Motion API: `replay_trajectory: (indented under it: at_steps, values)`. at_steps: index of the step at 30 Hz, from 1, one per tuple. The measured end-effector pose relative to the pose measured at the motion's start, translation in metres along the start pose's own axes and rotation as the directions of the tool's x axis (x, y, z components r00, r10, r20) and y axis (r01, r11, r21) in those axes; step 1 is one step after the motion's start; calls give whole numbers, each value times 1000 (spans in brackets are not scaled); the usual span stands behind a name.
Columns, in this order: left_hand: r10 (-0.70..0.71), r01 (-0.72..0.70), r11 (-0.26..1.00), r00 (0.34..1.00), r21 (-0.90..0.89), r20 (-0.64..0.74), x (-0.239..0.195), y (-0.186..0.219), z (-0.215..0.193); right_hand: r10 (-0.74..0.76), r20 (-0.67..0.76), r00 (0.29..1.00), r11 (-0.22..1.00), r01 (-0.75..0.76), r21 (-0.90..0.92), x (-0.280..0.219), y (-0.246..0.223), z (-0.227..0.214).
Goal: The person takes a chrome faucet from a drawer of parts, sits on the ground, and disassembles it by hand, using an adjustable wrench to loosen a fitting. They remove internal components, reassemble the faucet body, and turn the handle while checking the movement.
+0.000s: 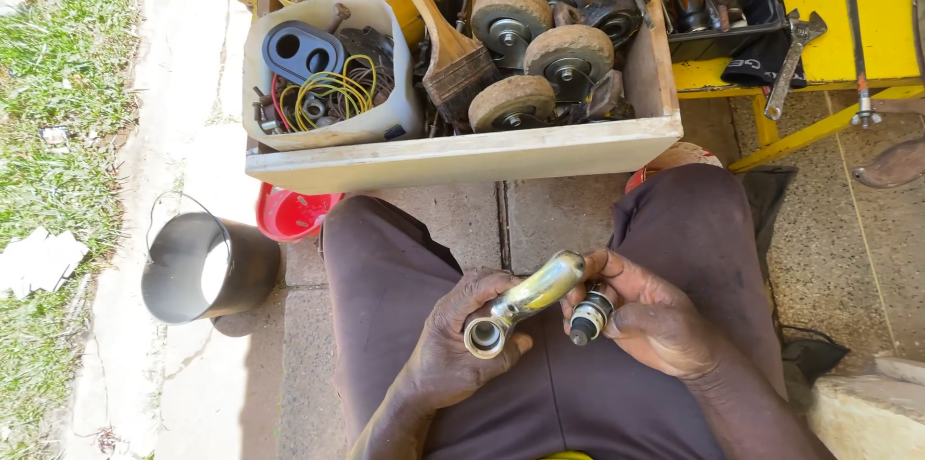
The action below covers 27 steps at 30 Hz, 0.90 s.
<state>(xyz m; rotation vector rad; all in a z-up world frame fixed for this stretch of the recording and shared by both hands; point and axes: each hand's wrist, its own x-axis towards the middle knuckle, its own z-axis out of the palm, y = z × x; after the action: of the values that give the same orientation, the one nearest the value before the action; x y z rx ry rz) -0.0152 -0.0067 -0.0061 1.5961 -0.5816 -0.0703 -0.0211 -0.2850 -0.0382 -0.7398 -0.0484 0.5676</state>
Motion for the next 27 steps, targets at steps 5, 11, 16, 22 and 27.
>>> replay_trajectory:
  at_steps: [5, 11, 16, 22, 27]
  values:
    - [-234, 203, 917, 971, -344, -51, 1, 17, 2, 59, -219, 974, 998, -58, 10, 8, 6, 8]
    - [-287, 206, 907, 941, -368, -179, -5, 1, -2, -83, -218, 972, 996, 87, 9, 9, -3, 14]
    - [-301, 219, 904, 936, -367, -185, -10, -4, -6, -340, -273, 900, 938, 347, -26, 3, -34, -8]
    - [-323, 248, 924, 914, -291, -247, -26, -33, 4, -546, -422, 724, 823, 557, -110, -17, -94, -61]
    - [-311, 310, 950, 936, -29, -164, -21, -117, -18, -611, -535, 583, 771, 592, -235, -24, -154, -94]
